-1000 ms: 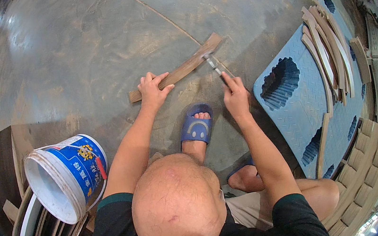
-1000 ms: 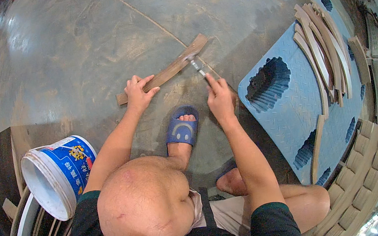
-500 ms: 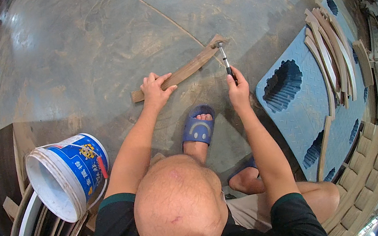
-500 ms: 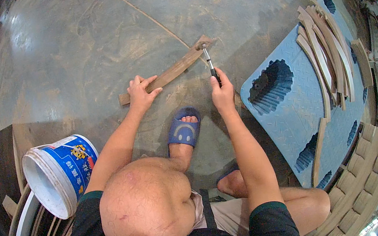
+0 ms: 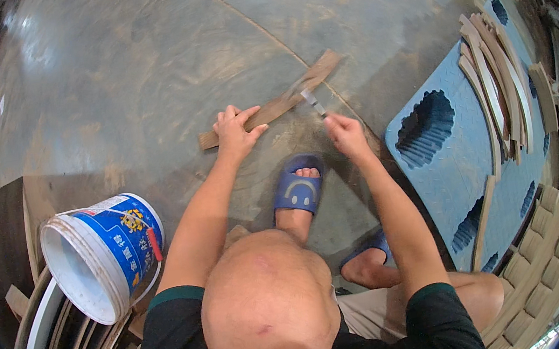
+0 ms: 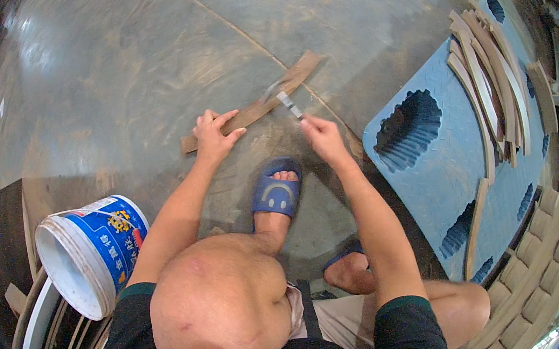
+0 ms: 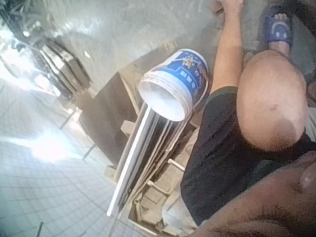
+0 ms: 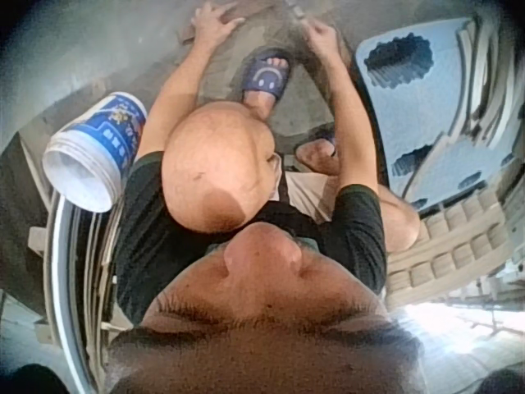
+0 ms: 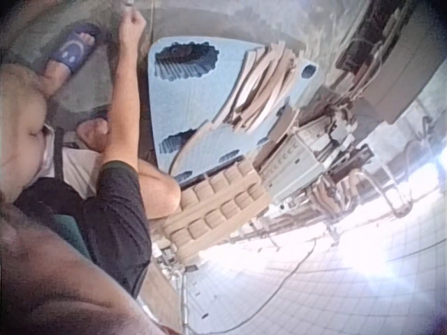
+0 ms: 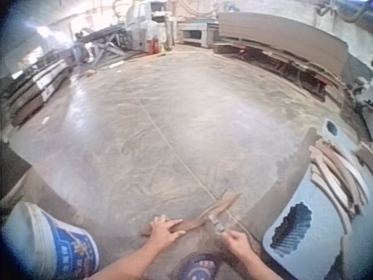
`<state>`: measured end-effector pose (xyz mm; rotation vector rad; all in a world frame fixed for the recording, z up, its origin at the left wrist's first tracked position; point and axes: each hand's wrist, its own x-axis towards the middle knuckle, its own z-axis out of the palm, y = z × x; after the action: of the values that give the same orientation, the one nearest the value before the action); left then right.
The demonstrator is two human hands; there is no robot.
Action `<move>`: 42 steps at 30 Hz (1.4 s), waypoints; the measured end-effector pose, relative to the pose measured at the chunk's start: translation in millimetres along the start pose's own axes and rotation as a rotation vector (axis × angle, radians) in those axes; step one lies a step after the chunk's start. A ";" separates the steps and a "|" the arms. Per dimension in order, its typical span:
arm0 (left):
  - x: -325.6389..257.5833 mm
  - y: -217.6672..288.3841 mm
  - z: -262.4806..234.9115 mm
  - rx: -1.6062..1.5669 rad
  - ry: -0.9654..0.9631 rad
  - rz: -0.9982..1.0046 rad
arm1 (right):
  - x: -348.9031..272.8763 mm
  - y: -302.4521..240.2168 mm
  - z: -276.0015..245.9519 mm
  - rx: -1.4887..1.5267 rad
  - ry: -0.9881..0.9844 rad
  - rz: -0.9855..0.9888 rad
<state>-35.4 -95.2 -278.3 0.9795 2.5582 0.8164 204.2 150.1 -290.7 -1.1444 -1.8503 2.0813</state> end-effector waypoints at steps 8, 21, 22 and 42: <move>-2.2 -1.9 -0.5 0.011 -0.015 -0.008 | 7.7 22.0 -5.4 -0.188 -0.006 -0.087; -3.0 -6.0 1.7 0.010 0.001 0.010 | -21.5 -30.7 29.7 -0.160 -0.112 -0.039; -0.5 -4.9 2.9 0.015 0.008 0.024 | -24.2 -31.4 29.4 -0.183 -0.030 -0.072; -1.2 -1.2 2.0 -0.004 -0.004 0.030 | -9.5 -31.6 0.9 -0.736 0.615 -0.477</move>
<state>-34.2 -95.9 -280.5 1.0192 2.5440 0.8262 198.4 151.7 -258.2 -1.1155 -2.2657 0.6822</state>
